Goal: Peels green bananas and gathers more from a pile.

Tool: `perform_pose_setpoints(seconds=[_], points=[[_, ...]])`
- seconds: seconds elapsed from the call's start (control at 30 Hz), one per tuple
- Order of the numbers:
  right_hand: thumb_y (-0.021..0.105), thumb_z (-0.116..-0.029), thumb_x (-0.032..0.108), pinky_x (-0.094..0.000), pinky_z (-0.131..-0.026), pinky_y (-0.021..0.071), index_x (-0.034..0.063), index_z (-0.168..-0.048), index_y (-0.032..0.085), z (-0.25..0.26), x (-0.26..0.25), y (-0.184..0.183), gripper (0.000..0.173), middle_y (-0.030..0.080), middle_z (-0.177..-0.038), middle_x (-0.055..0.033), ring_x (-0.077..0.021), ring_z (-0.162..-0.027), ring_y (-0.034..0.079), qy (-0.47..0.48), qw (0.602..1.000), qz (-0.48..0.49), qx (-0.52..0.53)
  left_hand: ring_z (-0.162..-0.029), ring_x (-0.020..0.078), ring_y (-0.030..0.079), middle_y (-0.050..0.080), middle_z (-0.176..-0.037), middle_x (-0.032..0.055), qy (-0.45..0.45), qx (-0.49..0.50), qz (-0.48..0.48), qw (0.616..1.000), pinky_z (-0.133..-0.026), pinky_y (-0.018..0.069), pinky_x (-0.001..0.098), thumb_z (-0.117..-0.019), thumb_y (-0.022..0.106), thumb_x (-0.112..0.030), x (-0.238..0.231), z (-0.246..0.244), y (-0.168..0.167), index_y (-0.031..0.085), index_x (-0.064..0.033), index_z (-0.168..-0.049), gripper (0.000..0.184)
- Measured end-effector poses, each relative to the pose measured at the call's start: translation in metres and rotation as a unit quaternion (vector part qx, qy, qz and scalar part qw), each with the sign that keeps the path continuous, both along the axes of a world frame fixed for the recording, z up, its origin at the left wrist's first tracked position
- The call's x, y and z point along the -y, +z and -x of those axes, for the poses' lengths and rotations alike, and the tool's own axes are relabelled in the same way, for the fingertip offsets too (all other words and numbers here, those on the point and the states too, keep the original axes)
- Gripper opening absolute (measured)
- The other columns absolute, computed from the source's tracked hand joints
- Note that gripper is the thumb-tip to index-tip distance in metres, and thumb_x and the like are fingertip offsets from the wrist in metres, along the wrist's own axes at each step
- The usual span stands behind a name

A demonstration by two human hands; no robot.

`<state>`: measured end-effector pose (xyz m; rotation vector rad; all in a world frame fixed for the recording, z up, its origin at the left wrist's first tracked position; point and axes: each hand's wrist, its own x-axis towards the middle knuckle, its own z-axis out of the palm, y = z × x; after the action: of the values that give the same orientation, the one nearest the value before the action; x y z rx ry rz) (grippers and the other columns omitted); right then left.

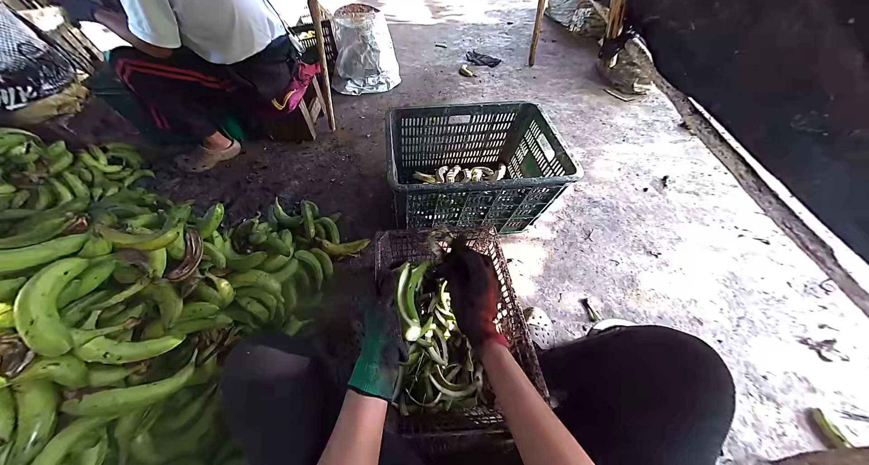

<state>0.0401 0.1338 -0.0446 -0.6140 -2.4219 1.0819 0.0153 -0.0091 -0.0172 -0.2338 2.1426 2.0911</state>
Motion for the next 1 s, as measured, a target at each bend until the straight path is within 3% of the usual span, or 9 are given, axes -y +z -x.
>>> perform_pose_setpoints(seconds=[0.1,0.17,0.3,0.43,0.57,0.67,0.77,0.87,1.0], points=[[0.058,-0.0986,0.018,-0.0439,-0.095,0.0561,0.0083,-0.129,0.068,-0.034,0.005,-0.01,0.033,0.069,-0.117,-0.0108,-0.0204,-0.106,0.067,0.183,0.974,0.129,0.012,-0.116,0.0095,0.058,0.059,-0.133,0.0171,-0.005,-0.047,-0.001,0.999,-0.1,0.0478,0.0242,-0.1068,0.049,-0.013,0.014,0.019,-0.026,0.048,0.0055,-0.142,0.04],[0.062,-0.0954,0.017,-0.0497,-0.097,0.0529,0.0097,-0.119,0.073,-0.054,0.014,-0.017,0.027,0.07,-0.114,-0.0101,-0.0233,-0.107,0.066,0.248,0.96,0.123,0.038,-0.098,0.0006,0.058,0.062,-0.115,0.0096,-0.029,-0.056,-0.067,0.996,-0.087,0.0498,0.0167,-0.1072,0.043,-0.008,0.015,0.019,-0.026,0.05,0.0077,-0.135,0.033],[0.07,-0.0896,0.017,-0.0687,-0.105,0.0382,0.0157,-0.12,0.076,-0.025,-0.001,-0.007,0.032,0.067,-0.125,-0.0224,-0.0455,-0.122,0.058,0.075,0.996,-0.043,0.027,-0.084,0.0047,0.059,0.062,-0.103,0.011,-0.089,0.091,-0.058,0.99,-0.077,0.0512,0.0207,-0.1078,0.04,-0.006,0.003,-0.008,-0.011,0.051,0.0096,-0.131,0.029],[0.056,-0.1012,0.02,-0.0453,-0.096,0.0546,0.0085,-0.139,0.062,-0.015,-0.014,-0.014,0.04,0.068,-0.122,-0.0142,-0.0236,-0.108,0.067,0.034,0.994,0.103,0.012,-0.092,0.0001,0.056,0.06,-0.11,0.0104,-0.057,0.033,0.013,0.998,-0.083,0.047,0.0148,-0.1068,0.043,-0.006,-0.002,0.001,-0.017,0.049,0.0101,-0.133,0.031],[0.063,-0.0932,0.018,-0.0533,-0.096,0.0528,0.0099,-0.131,0.069,-0.069,0.019,-0.031,0.039,0.069,-0.119,-0.0132,-0.0282,-0.109,0.066,0.17,0.98,0.1,0.038,-0.109,0.0098,0.056,0.057,-0.127,0.0231,-0.015,-0.026,0.04,0.999,-0.095,0.0451,0.0204,-0.1036,0.048,0.0,-0.002,0.019,-0.02,0.043,0.0148,-0.139,0.039],[0.063,-0.0913,0.012,-0.0667,-0.096,0.0465,0.0112,-0.129,0.071,-0.049,0.005,-0.021,0.038,0.069,-0.12,-0.0208,-0.0425,-0.113,0.064,0.121,0.992,0.008,0.031,-0.099,0.0064,0.058,0.059,-0.12,0.0164,-0.092,0.018,-0.018,0.995,-0.088,0.0486,0.0204,-0.1038,0.045,0.001,-0.011,0.007,-0.019,0.042,0.0104,-0.14,0.038],[0.054,-0.1038,0.027,-0.0561,-0.098,0.0503,0.015,-0.14,0.062,-0.005,-0.035,-0.001,0.039,0.068,-0.123,-0.0167,-0.0331,-0.113,0.065,0.064,0.993,0.054,0.083,-0.084,0.0023,0.055,0.06,-0.1,0.0061,-0.188,0.04,-0.003,0.981,-0.077,0.0487,0.0194,-0.1068,0.044,-0.008,-0.025,-0.014,-0.014,0.053,0.0061,-0.13,0.029],[0.053,-0.1027,0.025,-0.0462,-0.096,0.0548,0.0117,-0.143,0.057,-0.014,-0.027,0.002,0.043,0.068,-0.12,-0.0119,-0.023,-0.108,0.067,0.097,0.987,0.119,0.057,-0.091,0.0054,0.058,0.061,-0.106,0.0105,-0.041,-0.026,-0.031,0.998,-0.082,0.0505,0.0213,-0.1071,0.045,-0.01,-0.033,-0.006,-0.018,0.051,0.0071,-0.134,0.032],[0.06,-0.0945,0.012,-0.0457,-0.1,0.0529,0.0031,-0.139,0.061,-0.068,0.025,-0.039,0.045,0.065,-0.128,-0.0208,-0.028,-0.113,0.065,0.105,0.979,0.175,0.028,-0.118,0.0073,0.053,0.05,-0.141,0.0148,0.093,-0.106,-0.148,0.979,-0.101,0.0441,0.0222,-0.1042,0.046,-0.008,-0.035,0.009,-0.027,0.026,0.002,-0.155,0.055]])
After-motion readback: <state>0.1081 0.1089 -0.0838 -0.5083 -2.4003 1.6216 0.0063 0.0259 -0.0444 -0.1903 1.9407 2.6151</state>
